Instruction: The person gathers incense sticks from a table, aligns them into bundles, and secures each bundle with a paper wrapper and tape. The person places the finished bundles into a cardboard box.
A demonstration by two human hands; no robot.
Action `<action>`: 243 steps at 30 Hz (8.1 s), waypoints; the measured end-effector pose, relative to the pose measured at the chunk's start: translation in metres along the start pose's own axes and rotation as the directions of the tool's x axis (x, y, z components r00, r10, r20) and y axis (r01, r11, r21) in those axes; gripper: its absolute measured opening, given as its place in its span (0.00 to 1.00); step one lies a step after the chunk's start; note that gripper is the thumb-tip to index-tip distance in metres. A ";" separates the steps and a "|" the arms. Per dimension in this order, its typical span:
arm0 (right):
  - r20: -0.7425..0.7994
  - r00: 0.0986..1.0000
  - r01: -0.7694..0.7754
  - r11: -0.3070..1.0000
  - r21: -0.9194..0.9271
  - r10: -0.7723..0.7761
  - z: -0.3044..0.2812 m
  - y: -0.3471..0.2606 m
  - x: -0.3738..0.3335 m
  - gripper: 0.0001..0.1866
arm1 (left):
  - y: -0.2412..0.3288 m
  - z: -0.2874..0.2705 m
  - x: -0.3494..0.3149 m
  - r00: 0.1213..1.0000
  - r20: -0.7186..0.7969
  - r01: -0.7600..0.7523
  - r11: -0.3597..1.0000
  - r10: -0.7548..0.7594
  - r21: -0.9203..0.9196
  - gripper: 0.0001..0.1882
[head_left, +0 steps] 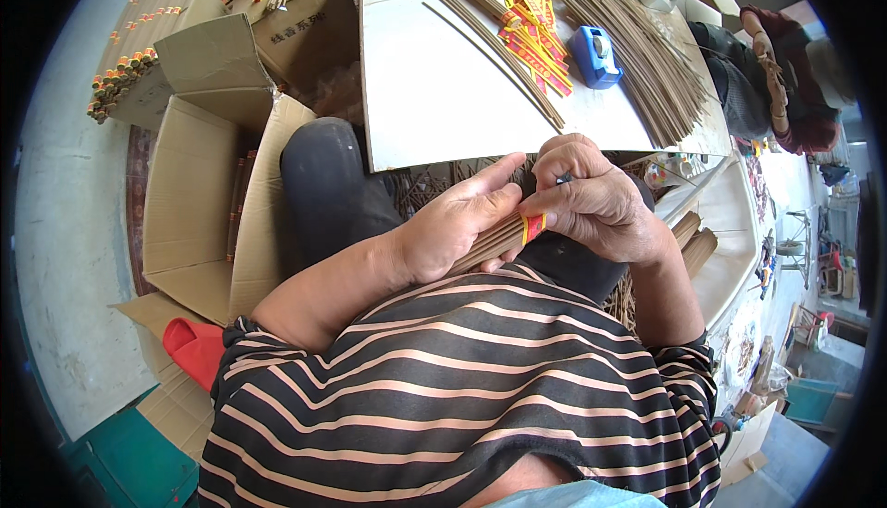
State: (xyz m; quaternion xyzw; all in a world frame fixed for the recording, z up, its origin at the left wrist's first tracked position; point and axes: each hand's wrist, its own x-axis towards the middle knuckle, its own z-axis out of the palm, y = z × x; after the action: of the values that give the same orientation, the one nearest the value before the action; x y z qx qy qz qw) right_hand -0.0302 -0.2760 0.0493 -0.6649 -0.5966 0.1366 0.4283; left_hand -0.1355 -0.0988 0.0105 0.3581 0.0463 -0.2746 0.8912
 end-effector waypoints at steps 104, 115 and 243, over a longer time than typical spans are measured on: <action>-0.331 0.299 -0.422 0.435 0.795 0.895 -0.108 0.213 -0.031 0.09 | 0.109 -0.058 0.339 0.957 -0.214 -0.128 0.946 0.197 0.297 0.15; -0.363 0.181 -0.315 0.403 0.859 0.914 -0.068 0.204 -0.051 0.08 | 0.110 -0.056 0.342 0.945 -0.254 -0.116 0.936 0.207 0.334 0.15; -0.347 0.870 0.127 0.522 0.844 0.350 -0.021 0.040 -0.004 0.12 | 0.056 0.047 0.068 0.963 0.193 -0.234 0.943 0.190 0.236 0.34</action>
State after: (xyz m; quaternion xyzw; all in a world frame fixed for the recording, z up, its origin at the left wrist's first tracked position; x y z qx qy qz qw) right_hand 0.0106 -0.2852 0.0313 -0.4223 -0.2834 0.2682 0.8182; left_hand -0.0540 -0.1273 0.0607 0.4491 -0.1037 -0.2095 0.8624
